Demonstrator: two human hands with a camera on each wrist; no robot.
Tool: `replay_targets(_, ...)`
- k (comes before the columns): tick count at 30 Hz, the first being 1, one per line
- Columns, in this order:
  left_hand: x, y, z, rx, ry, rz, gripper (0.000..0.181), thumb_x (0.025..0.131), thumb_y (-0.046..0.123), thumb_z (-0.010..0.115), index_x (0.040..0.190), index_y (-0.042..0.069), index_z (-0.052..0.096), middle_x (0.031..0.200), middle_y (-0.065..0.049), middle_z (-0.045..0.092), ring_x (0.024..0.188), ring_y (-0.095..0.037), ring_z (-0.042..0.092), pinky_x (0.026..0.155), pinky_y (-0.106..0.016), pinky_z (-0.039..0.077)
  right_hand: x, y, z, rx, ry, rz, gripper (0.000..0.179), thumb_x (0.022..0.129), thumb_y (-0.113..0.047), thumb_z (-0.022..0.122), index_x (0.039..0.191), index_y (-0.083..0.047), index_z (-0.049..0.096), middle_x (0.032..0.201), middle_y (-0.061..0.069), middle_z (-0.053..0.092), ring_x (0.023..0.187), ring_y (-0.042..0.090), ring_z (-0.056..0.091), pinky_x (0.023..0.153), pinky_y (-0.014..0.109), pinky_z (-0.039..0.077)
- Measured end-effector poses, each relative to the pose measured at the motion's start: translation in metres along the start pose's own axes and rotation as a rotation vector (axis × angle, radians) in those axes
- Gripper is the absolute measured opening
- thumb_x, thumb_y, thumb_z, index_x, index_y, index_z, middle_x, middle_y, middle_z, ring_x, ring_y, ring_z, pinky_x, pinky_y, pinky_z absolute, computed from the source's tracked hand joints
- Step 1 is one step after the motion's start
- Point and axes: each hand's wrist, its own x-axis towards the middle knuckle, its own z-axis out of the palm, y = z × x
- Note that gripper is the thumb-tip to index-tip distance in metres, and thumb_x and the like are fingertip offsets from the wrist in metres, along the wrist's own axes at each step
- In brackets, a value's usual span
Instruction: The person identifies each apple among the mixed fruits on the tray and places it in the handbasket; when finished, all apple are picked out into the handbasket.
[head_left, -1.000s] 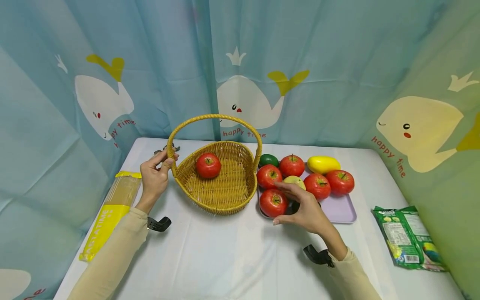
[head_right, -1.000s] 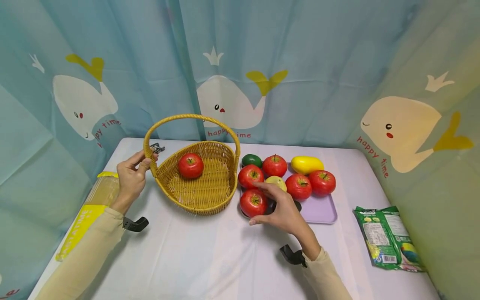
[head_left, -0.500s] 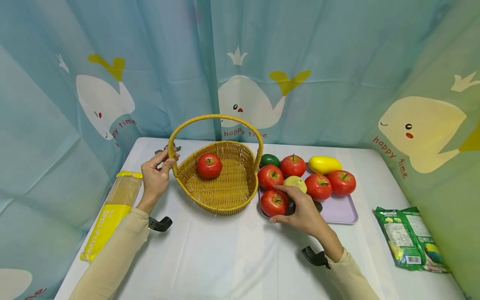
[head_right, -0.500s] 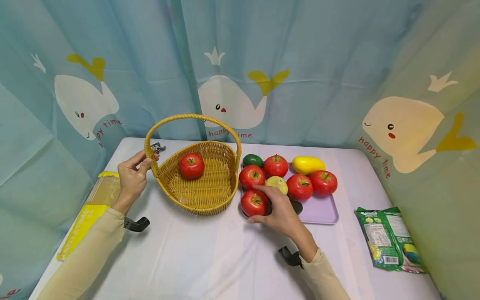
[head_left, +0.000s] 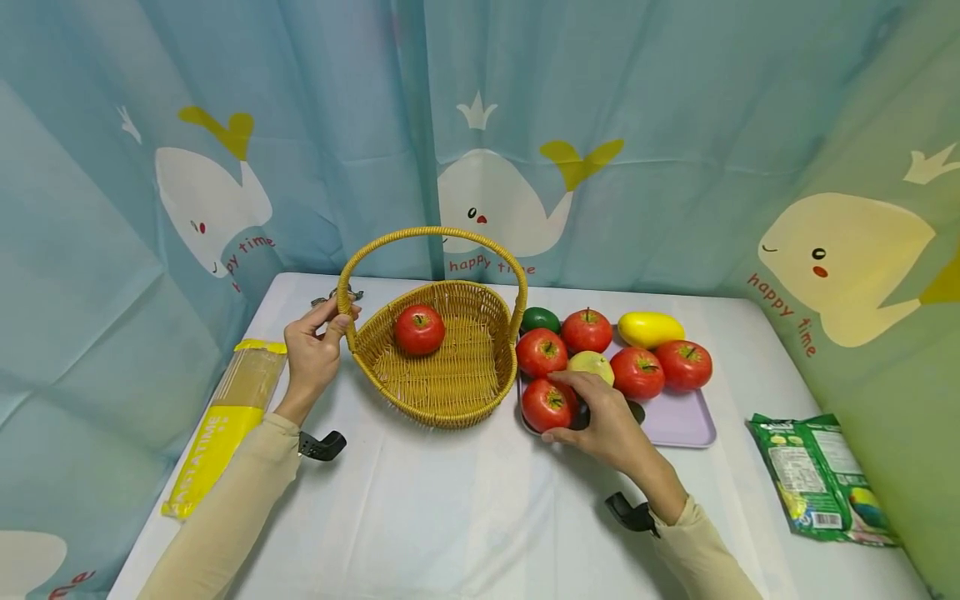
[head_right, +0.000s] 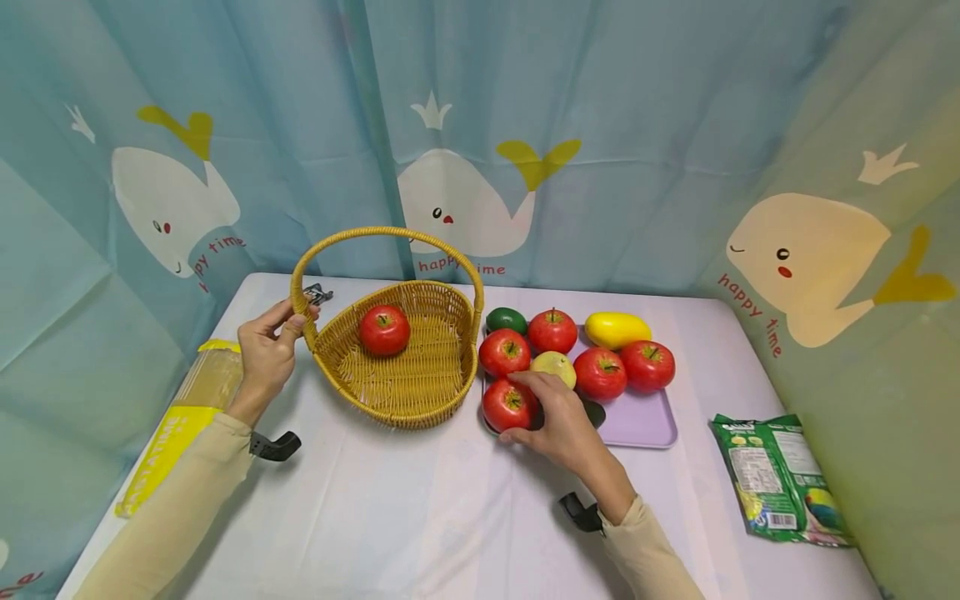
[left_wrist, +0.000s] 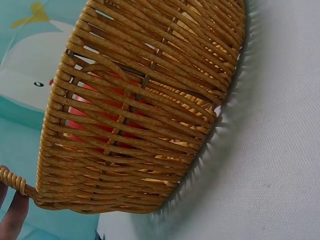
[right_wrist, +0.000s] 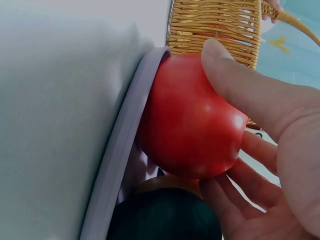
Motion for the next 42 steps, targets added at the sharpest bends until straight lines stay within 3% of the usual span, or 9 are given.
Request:
replay_targets(9,0.0015,0.0015,0.001,-0.011,0.008,-0.013,0.026,0.1,-0.006,0.068,0.125,-0.011,0.073,0.105,-0.038,0.072,0.091,-0.001,0.072,0.078,-0.011,0.06,-0.0002,-0.0023,0.0018,-0.055,0.023,-0.016,0.089,0.057,-0.021,0.108,0.135,-0.003,0.068,0.135,0.013,0.07,0.127,0.034,0.063,0.106,0.058,0.056)
replay_targets(20,0.0004,0.0015,0.0001,-0.002,0.005,-0.025,0.027,0.1,-0.005,0.067,0.127,-0.009,0.073,0.106,-0.036,0.073,0.091,0.0,0.071,0.077,-0.011,0.06,0.0008,-0.0035,0.0032,-0.077,-0.017,0.039,0.089,0.058,-0.024,0.108,0.135,-0.004,0.067,0.135,0.014,0.067,0.127,0.035,0.061,0.109,0.06,0.054)
replay_targets(33,-0.0016,-0.0007,0.001,0.001,0.012,0.003,0.027,0.099,-0.008,0.067,0.125,-0.01,0.073,0.102,-0.038,0.072,0.089,0.0,0.07,0.076,-0.01,0.058,0.0016,-0.0021,0.0066,-0.107,0.078,-0.012,0.09,0.047,-0.024,0.111,0.126,-0.005,0.073,0.118,0.011,0.063,0.114,0.028,0.057,0.094,0.053,0.06)
replay_targets(42,-0.0012,-0.0009,0.0007,0.001,0.008,0.006,0.026,0.099,-0.007,0.068,0.124,-0.011,0.074,0.102,-0.037,0.072,0.09,0.0,0.07,0.075,-0.01,0.058,0.003,-0.003,0.0006,-0.024,0.14,-0.032,0.088,0.045,-0.024,0.111,0.123,-0.009,0.073,0.119,0.006,0.063,0.116,0.023,0.059,0.094,0.051,0.062)
